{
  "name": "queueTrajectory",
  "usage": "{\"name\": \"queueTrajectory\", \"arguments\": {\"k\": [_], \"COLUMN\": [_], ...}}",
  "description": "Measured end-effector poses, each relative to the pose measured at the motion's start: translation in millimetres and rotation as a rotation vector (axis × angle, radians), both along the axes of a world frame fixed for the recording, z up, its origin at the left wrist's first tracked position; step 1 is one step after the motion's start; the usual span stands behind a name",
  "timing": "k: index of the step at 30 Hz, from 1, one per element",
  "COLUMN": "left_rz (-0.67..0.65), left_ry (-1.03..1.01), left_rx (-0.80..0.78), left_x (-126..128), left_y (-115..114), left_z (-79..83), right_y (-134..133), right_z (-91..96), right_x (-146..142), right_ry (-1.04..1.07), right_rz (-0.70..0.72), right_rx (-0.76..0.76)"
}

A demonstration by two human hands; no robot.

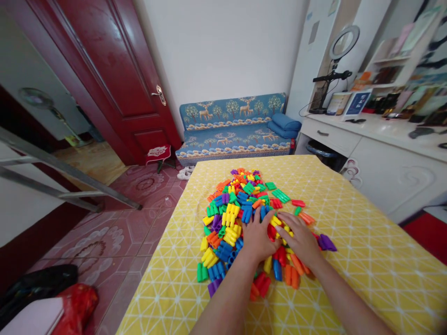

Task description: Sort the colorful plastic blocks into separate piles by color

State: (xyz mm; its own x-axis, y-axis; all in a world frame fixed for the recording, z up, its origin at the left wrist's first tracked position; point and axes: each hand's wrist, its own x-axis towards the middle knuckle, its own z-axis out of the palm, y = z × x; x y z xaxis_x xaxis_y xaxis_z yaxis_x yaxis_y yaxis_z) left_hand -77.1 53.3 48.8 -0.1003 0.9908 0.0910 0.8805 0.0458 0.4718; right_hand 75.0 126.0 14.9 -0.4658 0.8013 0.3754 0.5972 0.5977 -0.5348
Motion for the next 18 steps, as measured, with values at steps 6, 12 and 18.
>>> {"name": "queueTrajectory", "arguments": {"k": [6, 12, 18], "left_rz": [0.002, 0.015, 0.053], "left_ry": [0.031, 0.063, 0.077], "left_rx": [0.044, 0.050, 0.036], "left_x": [0.0, 4.1, 7.9], "left_y": [-2.7, -2.0, -3.1], "left_z": [0.1, 1.8, 1.3], "right_y": [-6.4, -10.2, -12.7], "right_z": [1.3, 7.0, 15.0], "right_x": [-2.3, -1.9, -0.2], "right_ry": [-0.031, -0.014, -0.029], "right_rz": [0.005, 0.012, 0.037], "right_rx": [0.082, 0.109, 0.090]}}
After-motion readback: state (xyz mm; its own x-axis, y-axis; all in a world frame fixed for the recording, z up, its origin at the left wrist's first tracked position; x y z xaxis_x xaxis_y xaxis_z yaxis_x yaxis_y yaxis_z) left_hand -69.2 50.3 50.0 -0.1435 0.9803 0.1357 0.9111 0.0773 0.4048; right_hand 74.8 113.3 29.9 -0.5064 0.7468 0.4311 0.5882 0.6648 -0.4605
